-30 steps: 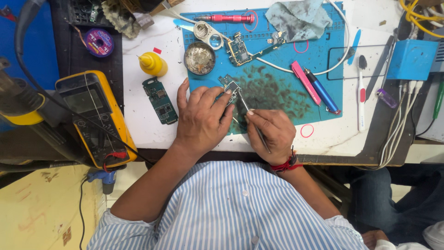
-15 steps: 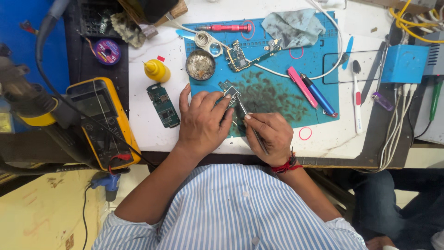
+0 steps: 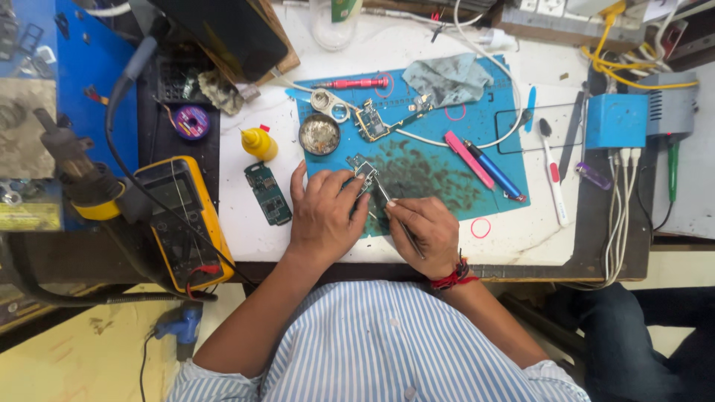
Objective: The person uses tweezers to manipulate small components on a circuit board. They apply a yellow liquid from a bottle onto the board and continue to adjust components with the tweezers.
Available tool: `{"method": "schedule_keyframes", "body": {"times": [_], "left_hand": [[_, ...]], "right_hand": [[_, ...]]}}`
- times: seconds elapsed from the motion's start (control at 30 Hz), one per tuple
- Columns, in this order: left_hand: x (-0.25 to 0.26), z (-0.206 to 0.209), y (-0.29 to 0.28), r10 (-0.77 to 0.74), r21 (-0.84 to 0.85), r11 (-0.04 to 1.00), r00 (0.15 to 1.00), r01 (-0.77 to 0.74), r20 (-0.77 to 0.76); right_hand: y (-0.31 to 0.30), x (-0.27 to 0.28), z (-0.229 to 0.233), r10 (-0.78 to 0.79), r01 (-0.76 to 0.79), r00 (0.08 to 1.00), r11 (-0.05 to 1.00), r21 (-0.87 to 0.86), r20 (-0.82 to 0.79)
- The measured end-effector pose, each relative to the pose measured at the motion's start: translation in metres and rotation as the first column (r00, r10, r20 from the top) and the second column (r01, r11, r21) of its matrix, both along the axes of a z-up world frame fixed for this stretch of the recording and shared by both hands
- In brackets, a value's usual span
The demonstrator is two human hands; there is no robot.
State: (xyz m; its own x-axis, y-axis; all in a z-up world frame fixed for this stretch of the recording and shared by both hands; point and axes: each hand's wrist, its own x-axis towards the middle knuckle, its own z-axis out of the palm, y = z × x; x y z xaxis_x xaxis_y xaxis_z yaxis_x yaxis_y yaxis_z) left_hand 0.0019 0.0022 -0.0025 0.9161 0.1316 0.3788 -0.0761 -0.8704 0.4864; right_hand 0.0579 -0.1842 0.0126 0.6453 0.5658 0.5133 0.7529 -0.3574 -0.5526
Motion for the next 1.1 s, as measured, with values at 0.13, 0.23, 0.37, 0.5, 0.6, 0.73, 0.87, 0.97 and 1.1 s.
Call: {"method": "schedule_keyframes", "body": {"times": [0.13,0.23,0.37,0.5,0.6,0.73,0.87,0.97,1.1], "left_hand": [[0.001,-0.001,-0.001,0.006,0.016,1.0,1.0,-0.007,0.008],[0.0,-0.001,-0.001,0.004,0.026,1.0,1.0,-0.004,0.013],[-0.001,0.0,-0.002,0.006,0.03,1.0,1.0,-0.007,0.021],[-0.002,-0.001,-0.004,0.006,0.038,0.999,1.0,-0.007,0.028],[-0.002,-0.001,-0.003,0.002,0.043,0.999,0.999,-0.004,0.043],[-0.003,0.004,-0.002,-0.01,0.001,1.0,0.998,0.01,0.065],[-0.011,0.033,-0.004,-0.06,-0.052,0.996,0.985,0.069,0.161],[-0.028,0.07,0.008,-0.153,-0.161,0.967,0.952,0.2,0.265],[-0.054,0.124,0.085,0.013,-0.288,0.948,0.89,0.134,0.457]], "right_hand": [[-0.001,-0.001,0.0,0.024,-0.024,1.0,1.0,0.013,0.009],[-0.003,-0.001,-0.001,0.012,-0.012,1.0,1.0,0.001,0.0],[-0.004,-0.003,0.0,0.029,-0.029,0.999,1.0,-0.004,0.013],[-0.005,-0.006,0.0,0.019,-0.019,1.0,1.0,-0.011,0.002],[-0.005,-0.004,-0.002,0.036,-0.036,0.999,0.999,0.008,0.017],[-0.008,-0.002,-0.009,-0.063,0.068,0.996,0.993,0.092,-0.055],[-0.01,0.001,-0.018,-0.164,0.197,0.974,0.952,0.232,-0.154],[-0.013,0.0,-0.026,-0.225,0.287,0.941,0.926,0.246,-0.252],[-0.012,-0.002,-0.037,-0.188,0.37,0.857,0.873,0.319,-0.479]]}}
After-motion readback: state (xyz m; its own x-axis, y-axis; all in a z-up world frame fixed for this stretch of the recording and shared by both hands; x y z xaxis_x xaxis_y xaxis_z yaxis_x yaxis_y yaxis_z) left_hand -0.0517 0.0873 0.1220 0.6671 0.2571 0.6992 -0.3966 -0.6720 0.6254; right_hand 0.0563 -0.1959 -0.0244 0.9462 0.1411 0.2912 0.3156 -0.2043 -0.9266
